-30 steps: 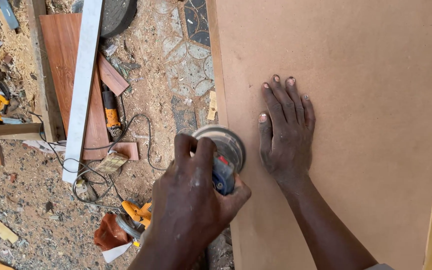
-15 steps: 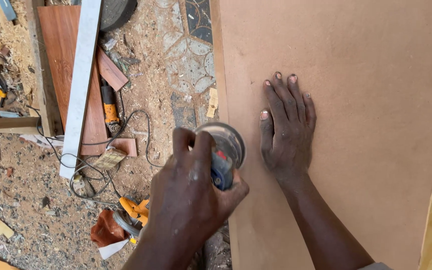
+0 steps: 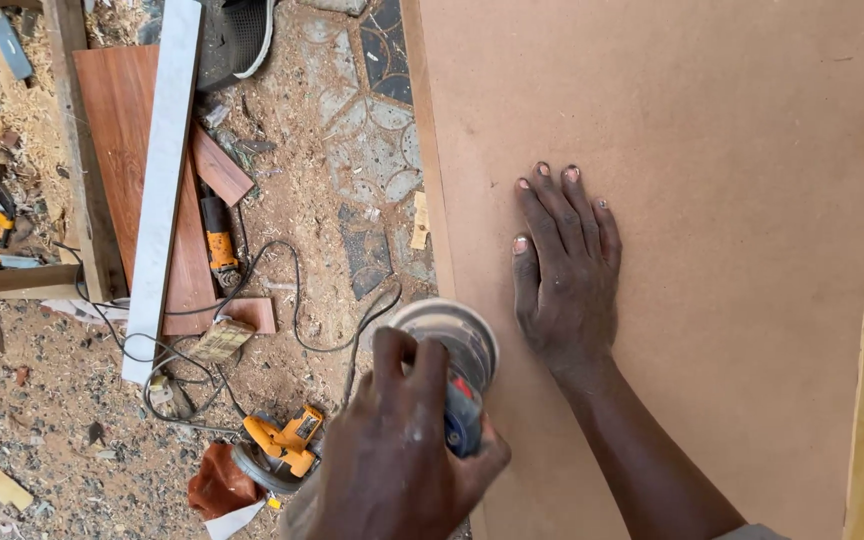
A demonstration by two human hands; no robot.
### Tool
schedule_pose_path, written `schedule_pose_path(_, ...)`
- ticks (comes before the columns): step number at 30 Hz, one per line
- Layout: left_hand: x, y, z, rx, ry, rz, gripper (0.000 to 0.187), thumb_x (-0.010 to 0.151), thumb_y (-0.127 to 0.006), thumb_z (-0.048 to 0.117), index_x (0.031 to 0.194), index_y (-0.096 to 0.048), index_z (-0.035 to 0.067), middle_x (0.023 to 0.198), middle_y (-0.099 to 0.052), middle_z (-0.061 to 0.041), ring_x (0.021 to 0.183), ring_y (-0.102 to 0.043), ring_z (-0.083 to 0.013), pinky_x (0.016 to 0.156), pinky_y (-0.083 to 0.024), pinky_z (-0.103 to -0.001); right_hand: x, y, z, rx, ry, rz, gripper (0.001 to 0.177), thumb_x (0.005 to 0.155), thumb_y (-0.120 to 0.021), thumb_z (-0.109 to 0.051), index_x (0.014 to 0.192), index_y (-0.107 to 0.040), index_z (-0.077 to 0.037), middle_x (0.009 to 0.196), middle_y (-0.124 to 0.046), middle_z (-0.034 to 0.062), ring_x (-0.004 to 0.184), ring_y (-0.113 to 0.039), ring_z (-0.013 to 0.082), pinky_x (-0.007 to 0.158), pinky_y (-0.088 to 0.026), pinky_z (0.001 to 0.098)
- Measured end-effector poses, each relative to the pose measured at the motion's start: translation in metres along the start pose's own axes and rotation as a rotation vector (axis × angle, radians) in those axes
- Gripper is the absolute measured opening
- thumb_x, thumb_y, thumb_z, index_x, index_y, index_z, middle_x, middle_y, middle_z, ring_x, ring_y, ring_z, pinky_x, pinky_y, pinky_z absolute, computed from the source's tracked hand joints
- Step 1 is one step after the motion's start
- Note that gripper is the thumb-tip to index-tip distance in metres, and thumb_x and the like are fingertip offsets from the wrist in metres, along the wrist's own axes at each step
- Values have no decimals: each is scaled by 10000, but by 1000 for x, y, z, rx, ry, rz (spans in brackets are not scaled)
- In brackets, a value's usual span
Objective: The person uses an electric orbital sander to smooth the surface of a large, light-colored wooden board. They move the sander across the board's surface and along its edges, occasionally repositioning their hands to maintain control and coverage.
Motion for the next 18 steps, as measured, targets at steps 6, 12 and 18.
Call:
schedule_pose_path(6, 26, 8, 15, -22, 68, -24, 600, 838, -948, 570, 1232, -641, 238, 1280, -590, -95, 866, -835, -480, 541, -681, -729, -2, -1, 3, 2, -9, -23, 547, 1309, -457, -185, 1826, -615, -106, 1930, -570, 95, 1857, -412, 340, 1519, -254, 560)
schedule_pose_path(12, 107, 60, 11, 53, -39, 152, 973, 914, -1048, 776, 1477, -665, 81, 1371, -662, -192, 827, -848, -424, 616, -762, -635, 0, 1, 2, 22, 28, 26, 519, 1345, -431, -208, 1802, -659, -117, 1898, -617, 98, 1838, -454, 350, 1506, -277, 550)
schedule_pose_path(18, 176, 73, 0, 113, -169, 501, 417, 1001, -874, 430, 1237, -717, 124, 1204, -714, -213, 967, -777, -556, 741, -618, -743, 1, 2, -1, 51, 29, 20, 524, 1343, -425, -212, 1794, -670, -101, 1895, -616, 115, 1837, -441, 364, 1506, -258, 567)
Point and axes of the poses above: each hand's wrist, its own x-axis towards the middle knuckle, its own y-axis out of the back of the hand, z = x × y, the point moved 4 cm from there along x, towards the middle knuckle
